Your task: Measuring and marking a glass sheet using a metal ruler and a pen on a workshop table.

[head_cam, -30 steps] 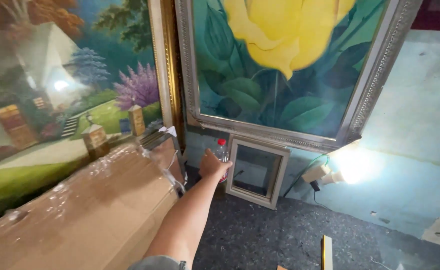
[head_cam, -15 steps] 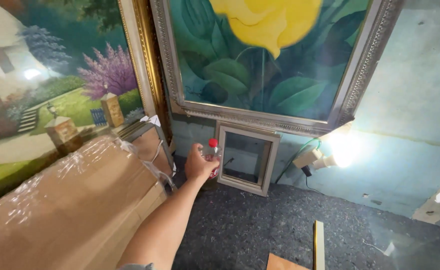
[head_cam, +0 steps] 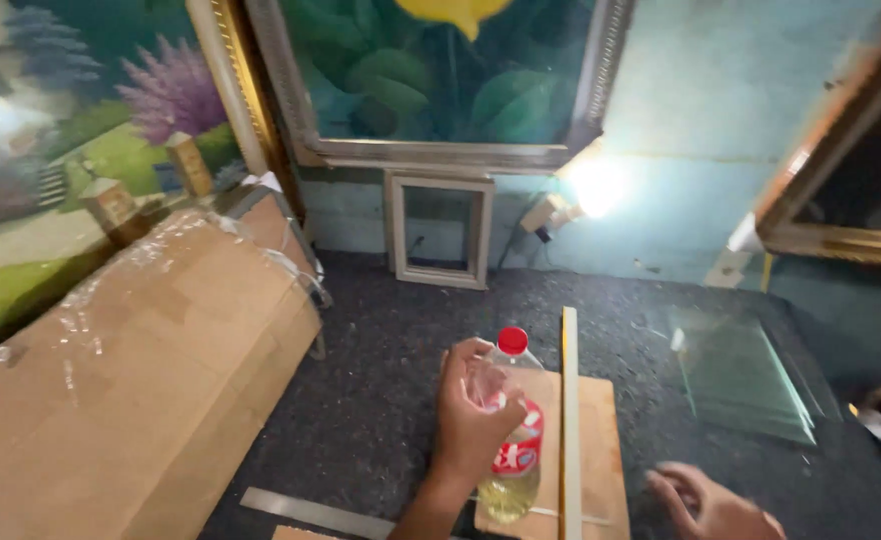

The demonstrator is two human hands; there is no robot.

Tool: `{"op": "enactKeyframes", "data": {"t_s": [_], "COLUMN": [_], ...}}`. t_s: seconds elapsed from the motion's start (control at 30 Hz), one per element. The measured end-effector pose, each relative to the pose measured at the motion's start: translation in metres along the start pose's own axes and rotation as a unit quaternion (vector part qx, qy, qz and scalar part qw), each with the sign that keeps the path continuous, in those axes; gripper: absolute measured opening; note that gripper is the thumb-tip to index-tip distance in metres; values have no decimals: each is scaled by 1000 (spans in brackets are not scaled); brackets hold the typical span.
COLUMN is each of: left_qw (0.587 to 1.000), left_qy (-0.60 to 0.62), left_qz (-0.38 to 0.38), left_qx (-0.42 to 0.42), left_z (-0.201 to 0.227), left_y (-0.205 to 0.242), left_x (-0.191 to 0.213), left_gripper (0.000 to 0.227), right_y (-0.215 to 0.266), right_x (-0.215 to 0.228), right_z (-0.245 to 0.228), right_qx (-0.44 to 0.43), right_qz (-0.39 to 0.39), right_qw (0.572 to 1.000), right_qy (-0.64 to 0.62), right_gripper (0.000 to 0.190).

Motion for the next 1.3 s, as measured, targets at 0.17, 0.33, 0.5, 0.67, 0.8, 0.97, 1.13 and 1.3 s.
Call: {"op": "enactKeyframes", "data": {"t_s": [0.17,0.33,0.5,0.67,0.8,0.97,1.13,1.3], "left_qw": [988,956,924,879,830,822,860,919], "left_qy": [-67,-177,-218,-264,-263,-255,-261,-146], "left_qz": [-125,-230,-313,-380,-446,-443,-388,-341], "left_qx": [54,33,4,116,207,252,204,131], "left_z": [12,33,41,63,67,59,36,23], "left_y": [80,110,103,105,112,122,131,140], "left_x": [-16,-18,-9,-12,-20,-26,-36,-49], "left_gripper": [45,43,41,40,41,40,38,41], "right_y": [88,112,101,106,105,98,68,86], "right_x": [74,87,58,58,60,40,-69,-110], "right_z": [-40,-44,-16,4,33,85,140,147], "right_qx": [113,149,257,357,498,320,147,130], "right_qz": [41,39,80,16,5,59,-13,28], "right_qw": [987,985,962,929,854,920,980,985], "right_qy": [-107,79,-52,-93,-147,-217,-131,-109], "right_gripper": [31,53,53,39,23,30,19,26]}}
Point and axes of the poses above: each hand's wrist, its own y-axis away from the middle knuckle, its own x-axis out of the back of the hand, z = x × y, the point moved 1 cm from there along -y, towards the middle knuckle, and after that the axes turned 5 degrees about x, right-handed, at the moved point
